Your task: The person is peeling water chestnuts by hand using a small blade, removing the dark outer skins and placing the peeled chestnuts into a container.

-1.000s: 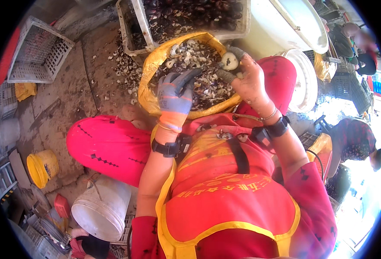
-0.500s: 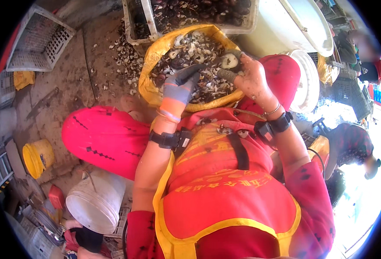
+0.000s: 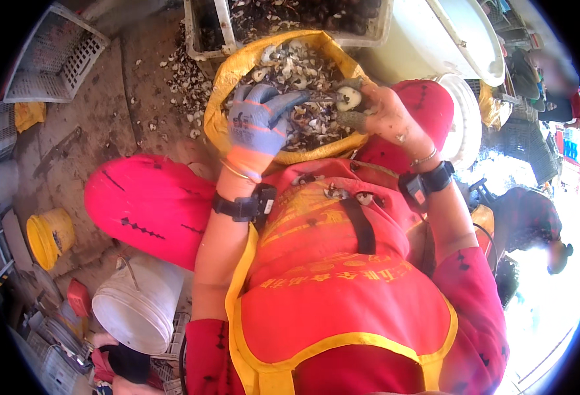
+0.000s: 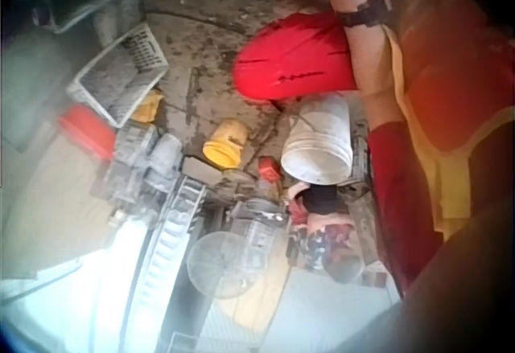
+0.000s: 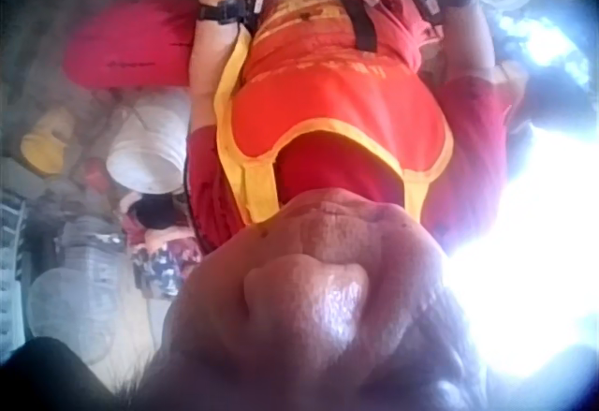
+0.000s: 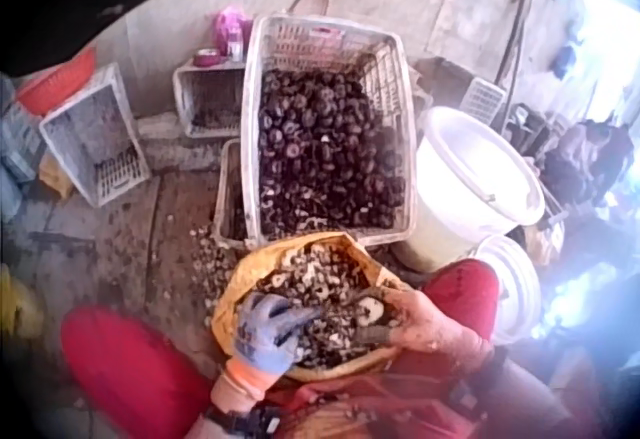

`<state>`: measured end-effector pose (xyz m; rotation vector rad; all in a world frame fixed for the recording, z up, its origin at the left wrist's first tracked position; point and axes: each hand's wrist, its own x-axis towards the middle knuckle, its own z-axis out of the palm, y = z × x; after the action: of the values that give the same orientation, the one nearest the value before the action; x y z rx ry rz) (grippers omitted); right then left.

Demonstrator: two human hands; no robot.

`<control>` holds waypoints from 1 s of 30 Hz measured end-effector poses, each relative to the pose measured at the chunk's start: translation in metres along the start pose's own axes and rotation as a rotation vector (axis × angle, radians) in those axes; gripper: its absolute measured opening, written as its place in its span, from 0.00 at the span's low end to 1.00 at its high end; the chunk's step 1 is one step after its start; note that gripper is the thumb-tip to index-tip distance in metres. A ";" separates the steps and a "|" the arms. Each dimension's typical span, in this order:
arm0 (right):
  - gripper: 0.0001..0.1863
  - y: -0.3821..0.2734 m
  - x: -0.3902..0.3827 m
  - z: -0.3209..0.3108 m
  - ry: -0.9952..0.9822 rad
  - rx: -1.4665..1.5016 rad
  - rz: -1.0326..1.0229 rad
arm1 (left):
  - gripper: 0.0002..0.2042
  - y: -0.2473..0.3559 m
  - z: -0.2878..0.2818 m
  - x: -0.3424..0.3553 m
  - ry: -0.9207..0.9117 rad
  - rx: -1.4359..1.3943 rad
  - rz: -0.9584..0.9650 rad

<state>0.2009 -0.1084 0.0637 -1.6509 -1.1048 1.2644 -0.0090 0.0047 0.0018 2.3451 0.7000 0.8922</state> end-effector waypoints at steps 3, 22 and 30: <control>0.24 -0.014 -0.016 -0.013 -0.048 -0.081 0.167 | 0.22 0.001 -0.010 0.004 -0.048 -0.035 0.108; 0.33 0.028 -0.012 -0.044 -0.691 0.353 0.323 | 0.14 0.011 0.021 -0.021 -0.281 -0.998 -0.200; 0.27 0.008 -0.014 -0.017 0.043 -0.103 -0.089 | 0.11 0.002 0.024 -0.018 -0.172 -0.795 -0.418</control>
<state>0.2170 -0.1250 0.0643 -1.6769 -1.2209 1.1276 -0.0032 -0.0143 -0.0200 1.4768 0.5860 0.6116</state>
